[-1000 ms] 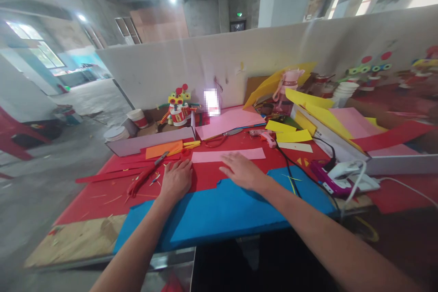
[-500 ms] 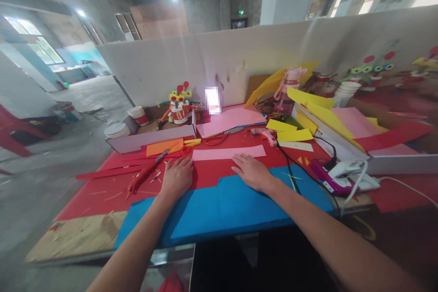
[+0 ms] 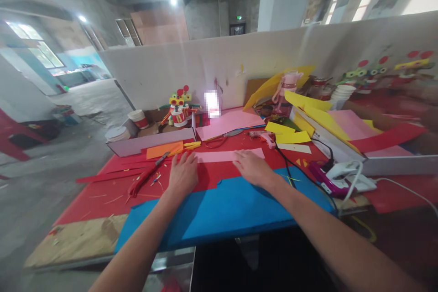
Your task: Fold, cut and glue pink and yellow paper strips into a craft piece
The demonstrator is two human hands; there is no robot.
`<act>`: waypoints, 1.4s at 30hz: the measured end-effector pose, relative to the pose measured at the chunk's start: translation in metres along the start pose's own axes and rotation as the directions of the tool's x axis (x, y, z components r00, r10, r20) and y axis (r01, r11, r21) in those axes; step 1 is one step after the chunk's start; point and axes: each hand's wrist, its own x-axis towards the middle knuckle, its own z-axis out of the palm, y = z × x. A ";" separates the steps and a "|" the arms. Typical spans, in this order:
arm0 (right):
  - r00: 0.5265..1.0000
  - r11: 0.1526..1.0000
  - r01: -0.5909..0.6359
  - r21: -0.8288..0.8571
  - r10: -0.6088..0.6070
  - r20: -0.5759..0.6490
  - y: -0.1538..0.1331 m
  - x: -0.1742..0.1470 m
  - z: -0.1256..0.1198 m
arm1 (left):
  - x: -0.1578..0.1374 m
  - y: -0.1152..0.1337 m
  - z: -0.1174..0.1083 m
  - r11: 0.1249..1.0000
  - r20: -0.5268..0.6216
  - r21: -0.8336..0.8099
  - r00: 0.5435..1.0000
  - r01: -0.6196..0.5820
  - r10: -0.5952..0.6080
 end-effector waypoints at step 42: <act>0.993 0.982 0.116 0.149 -0.116 -0.009 -0.012 0.050 0.037 | -0.025 -0.119 -0.009 0.853 0.120 0.145 0.846 0.502 -0.519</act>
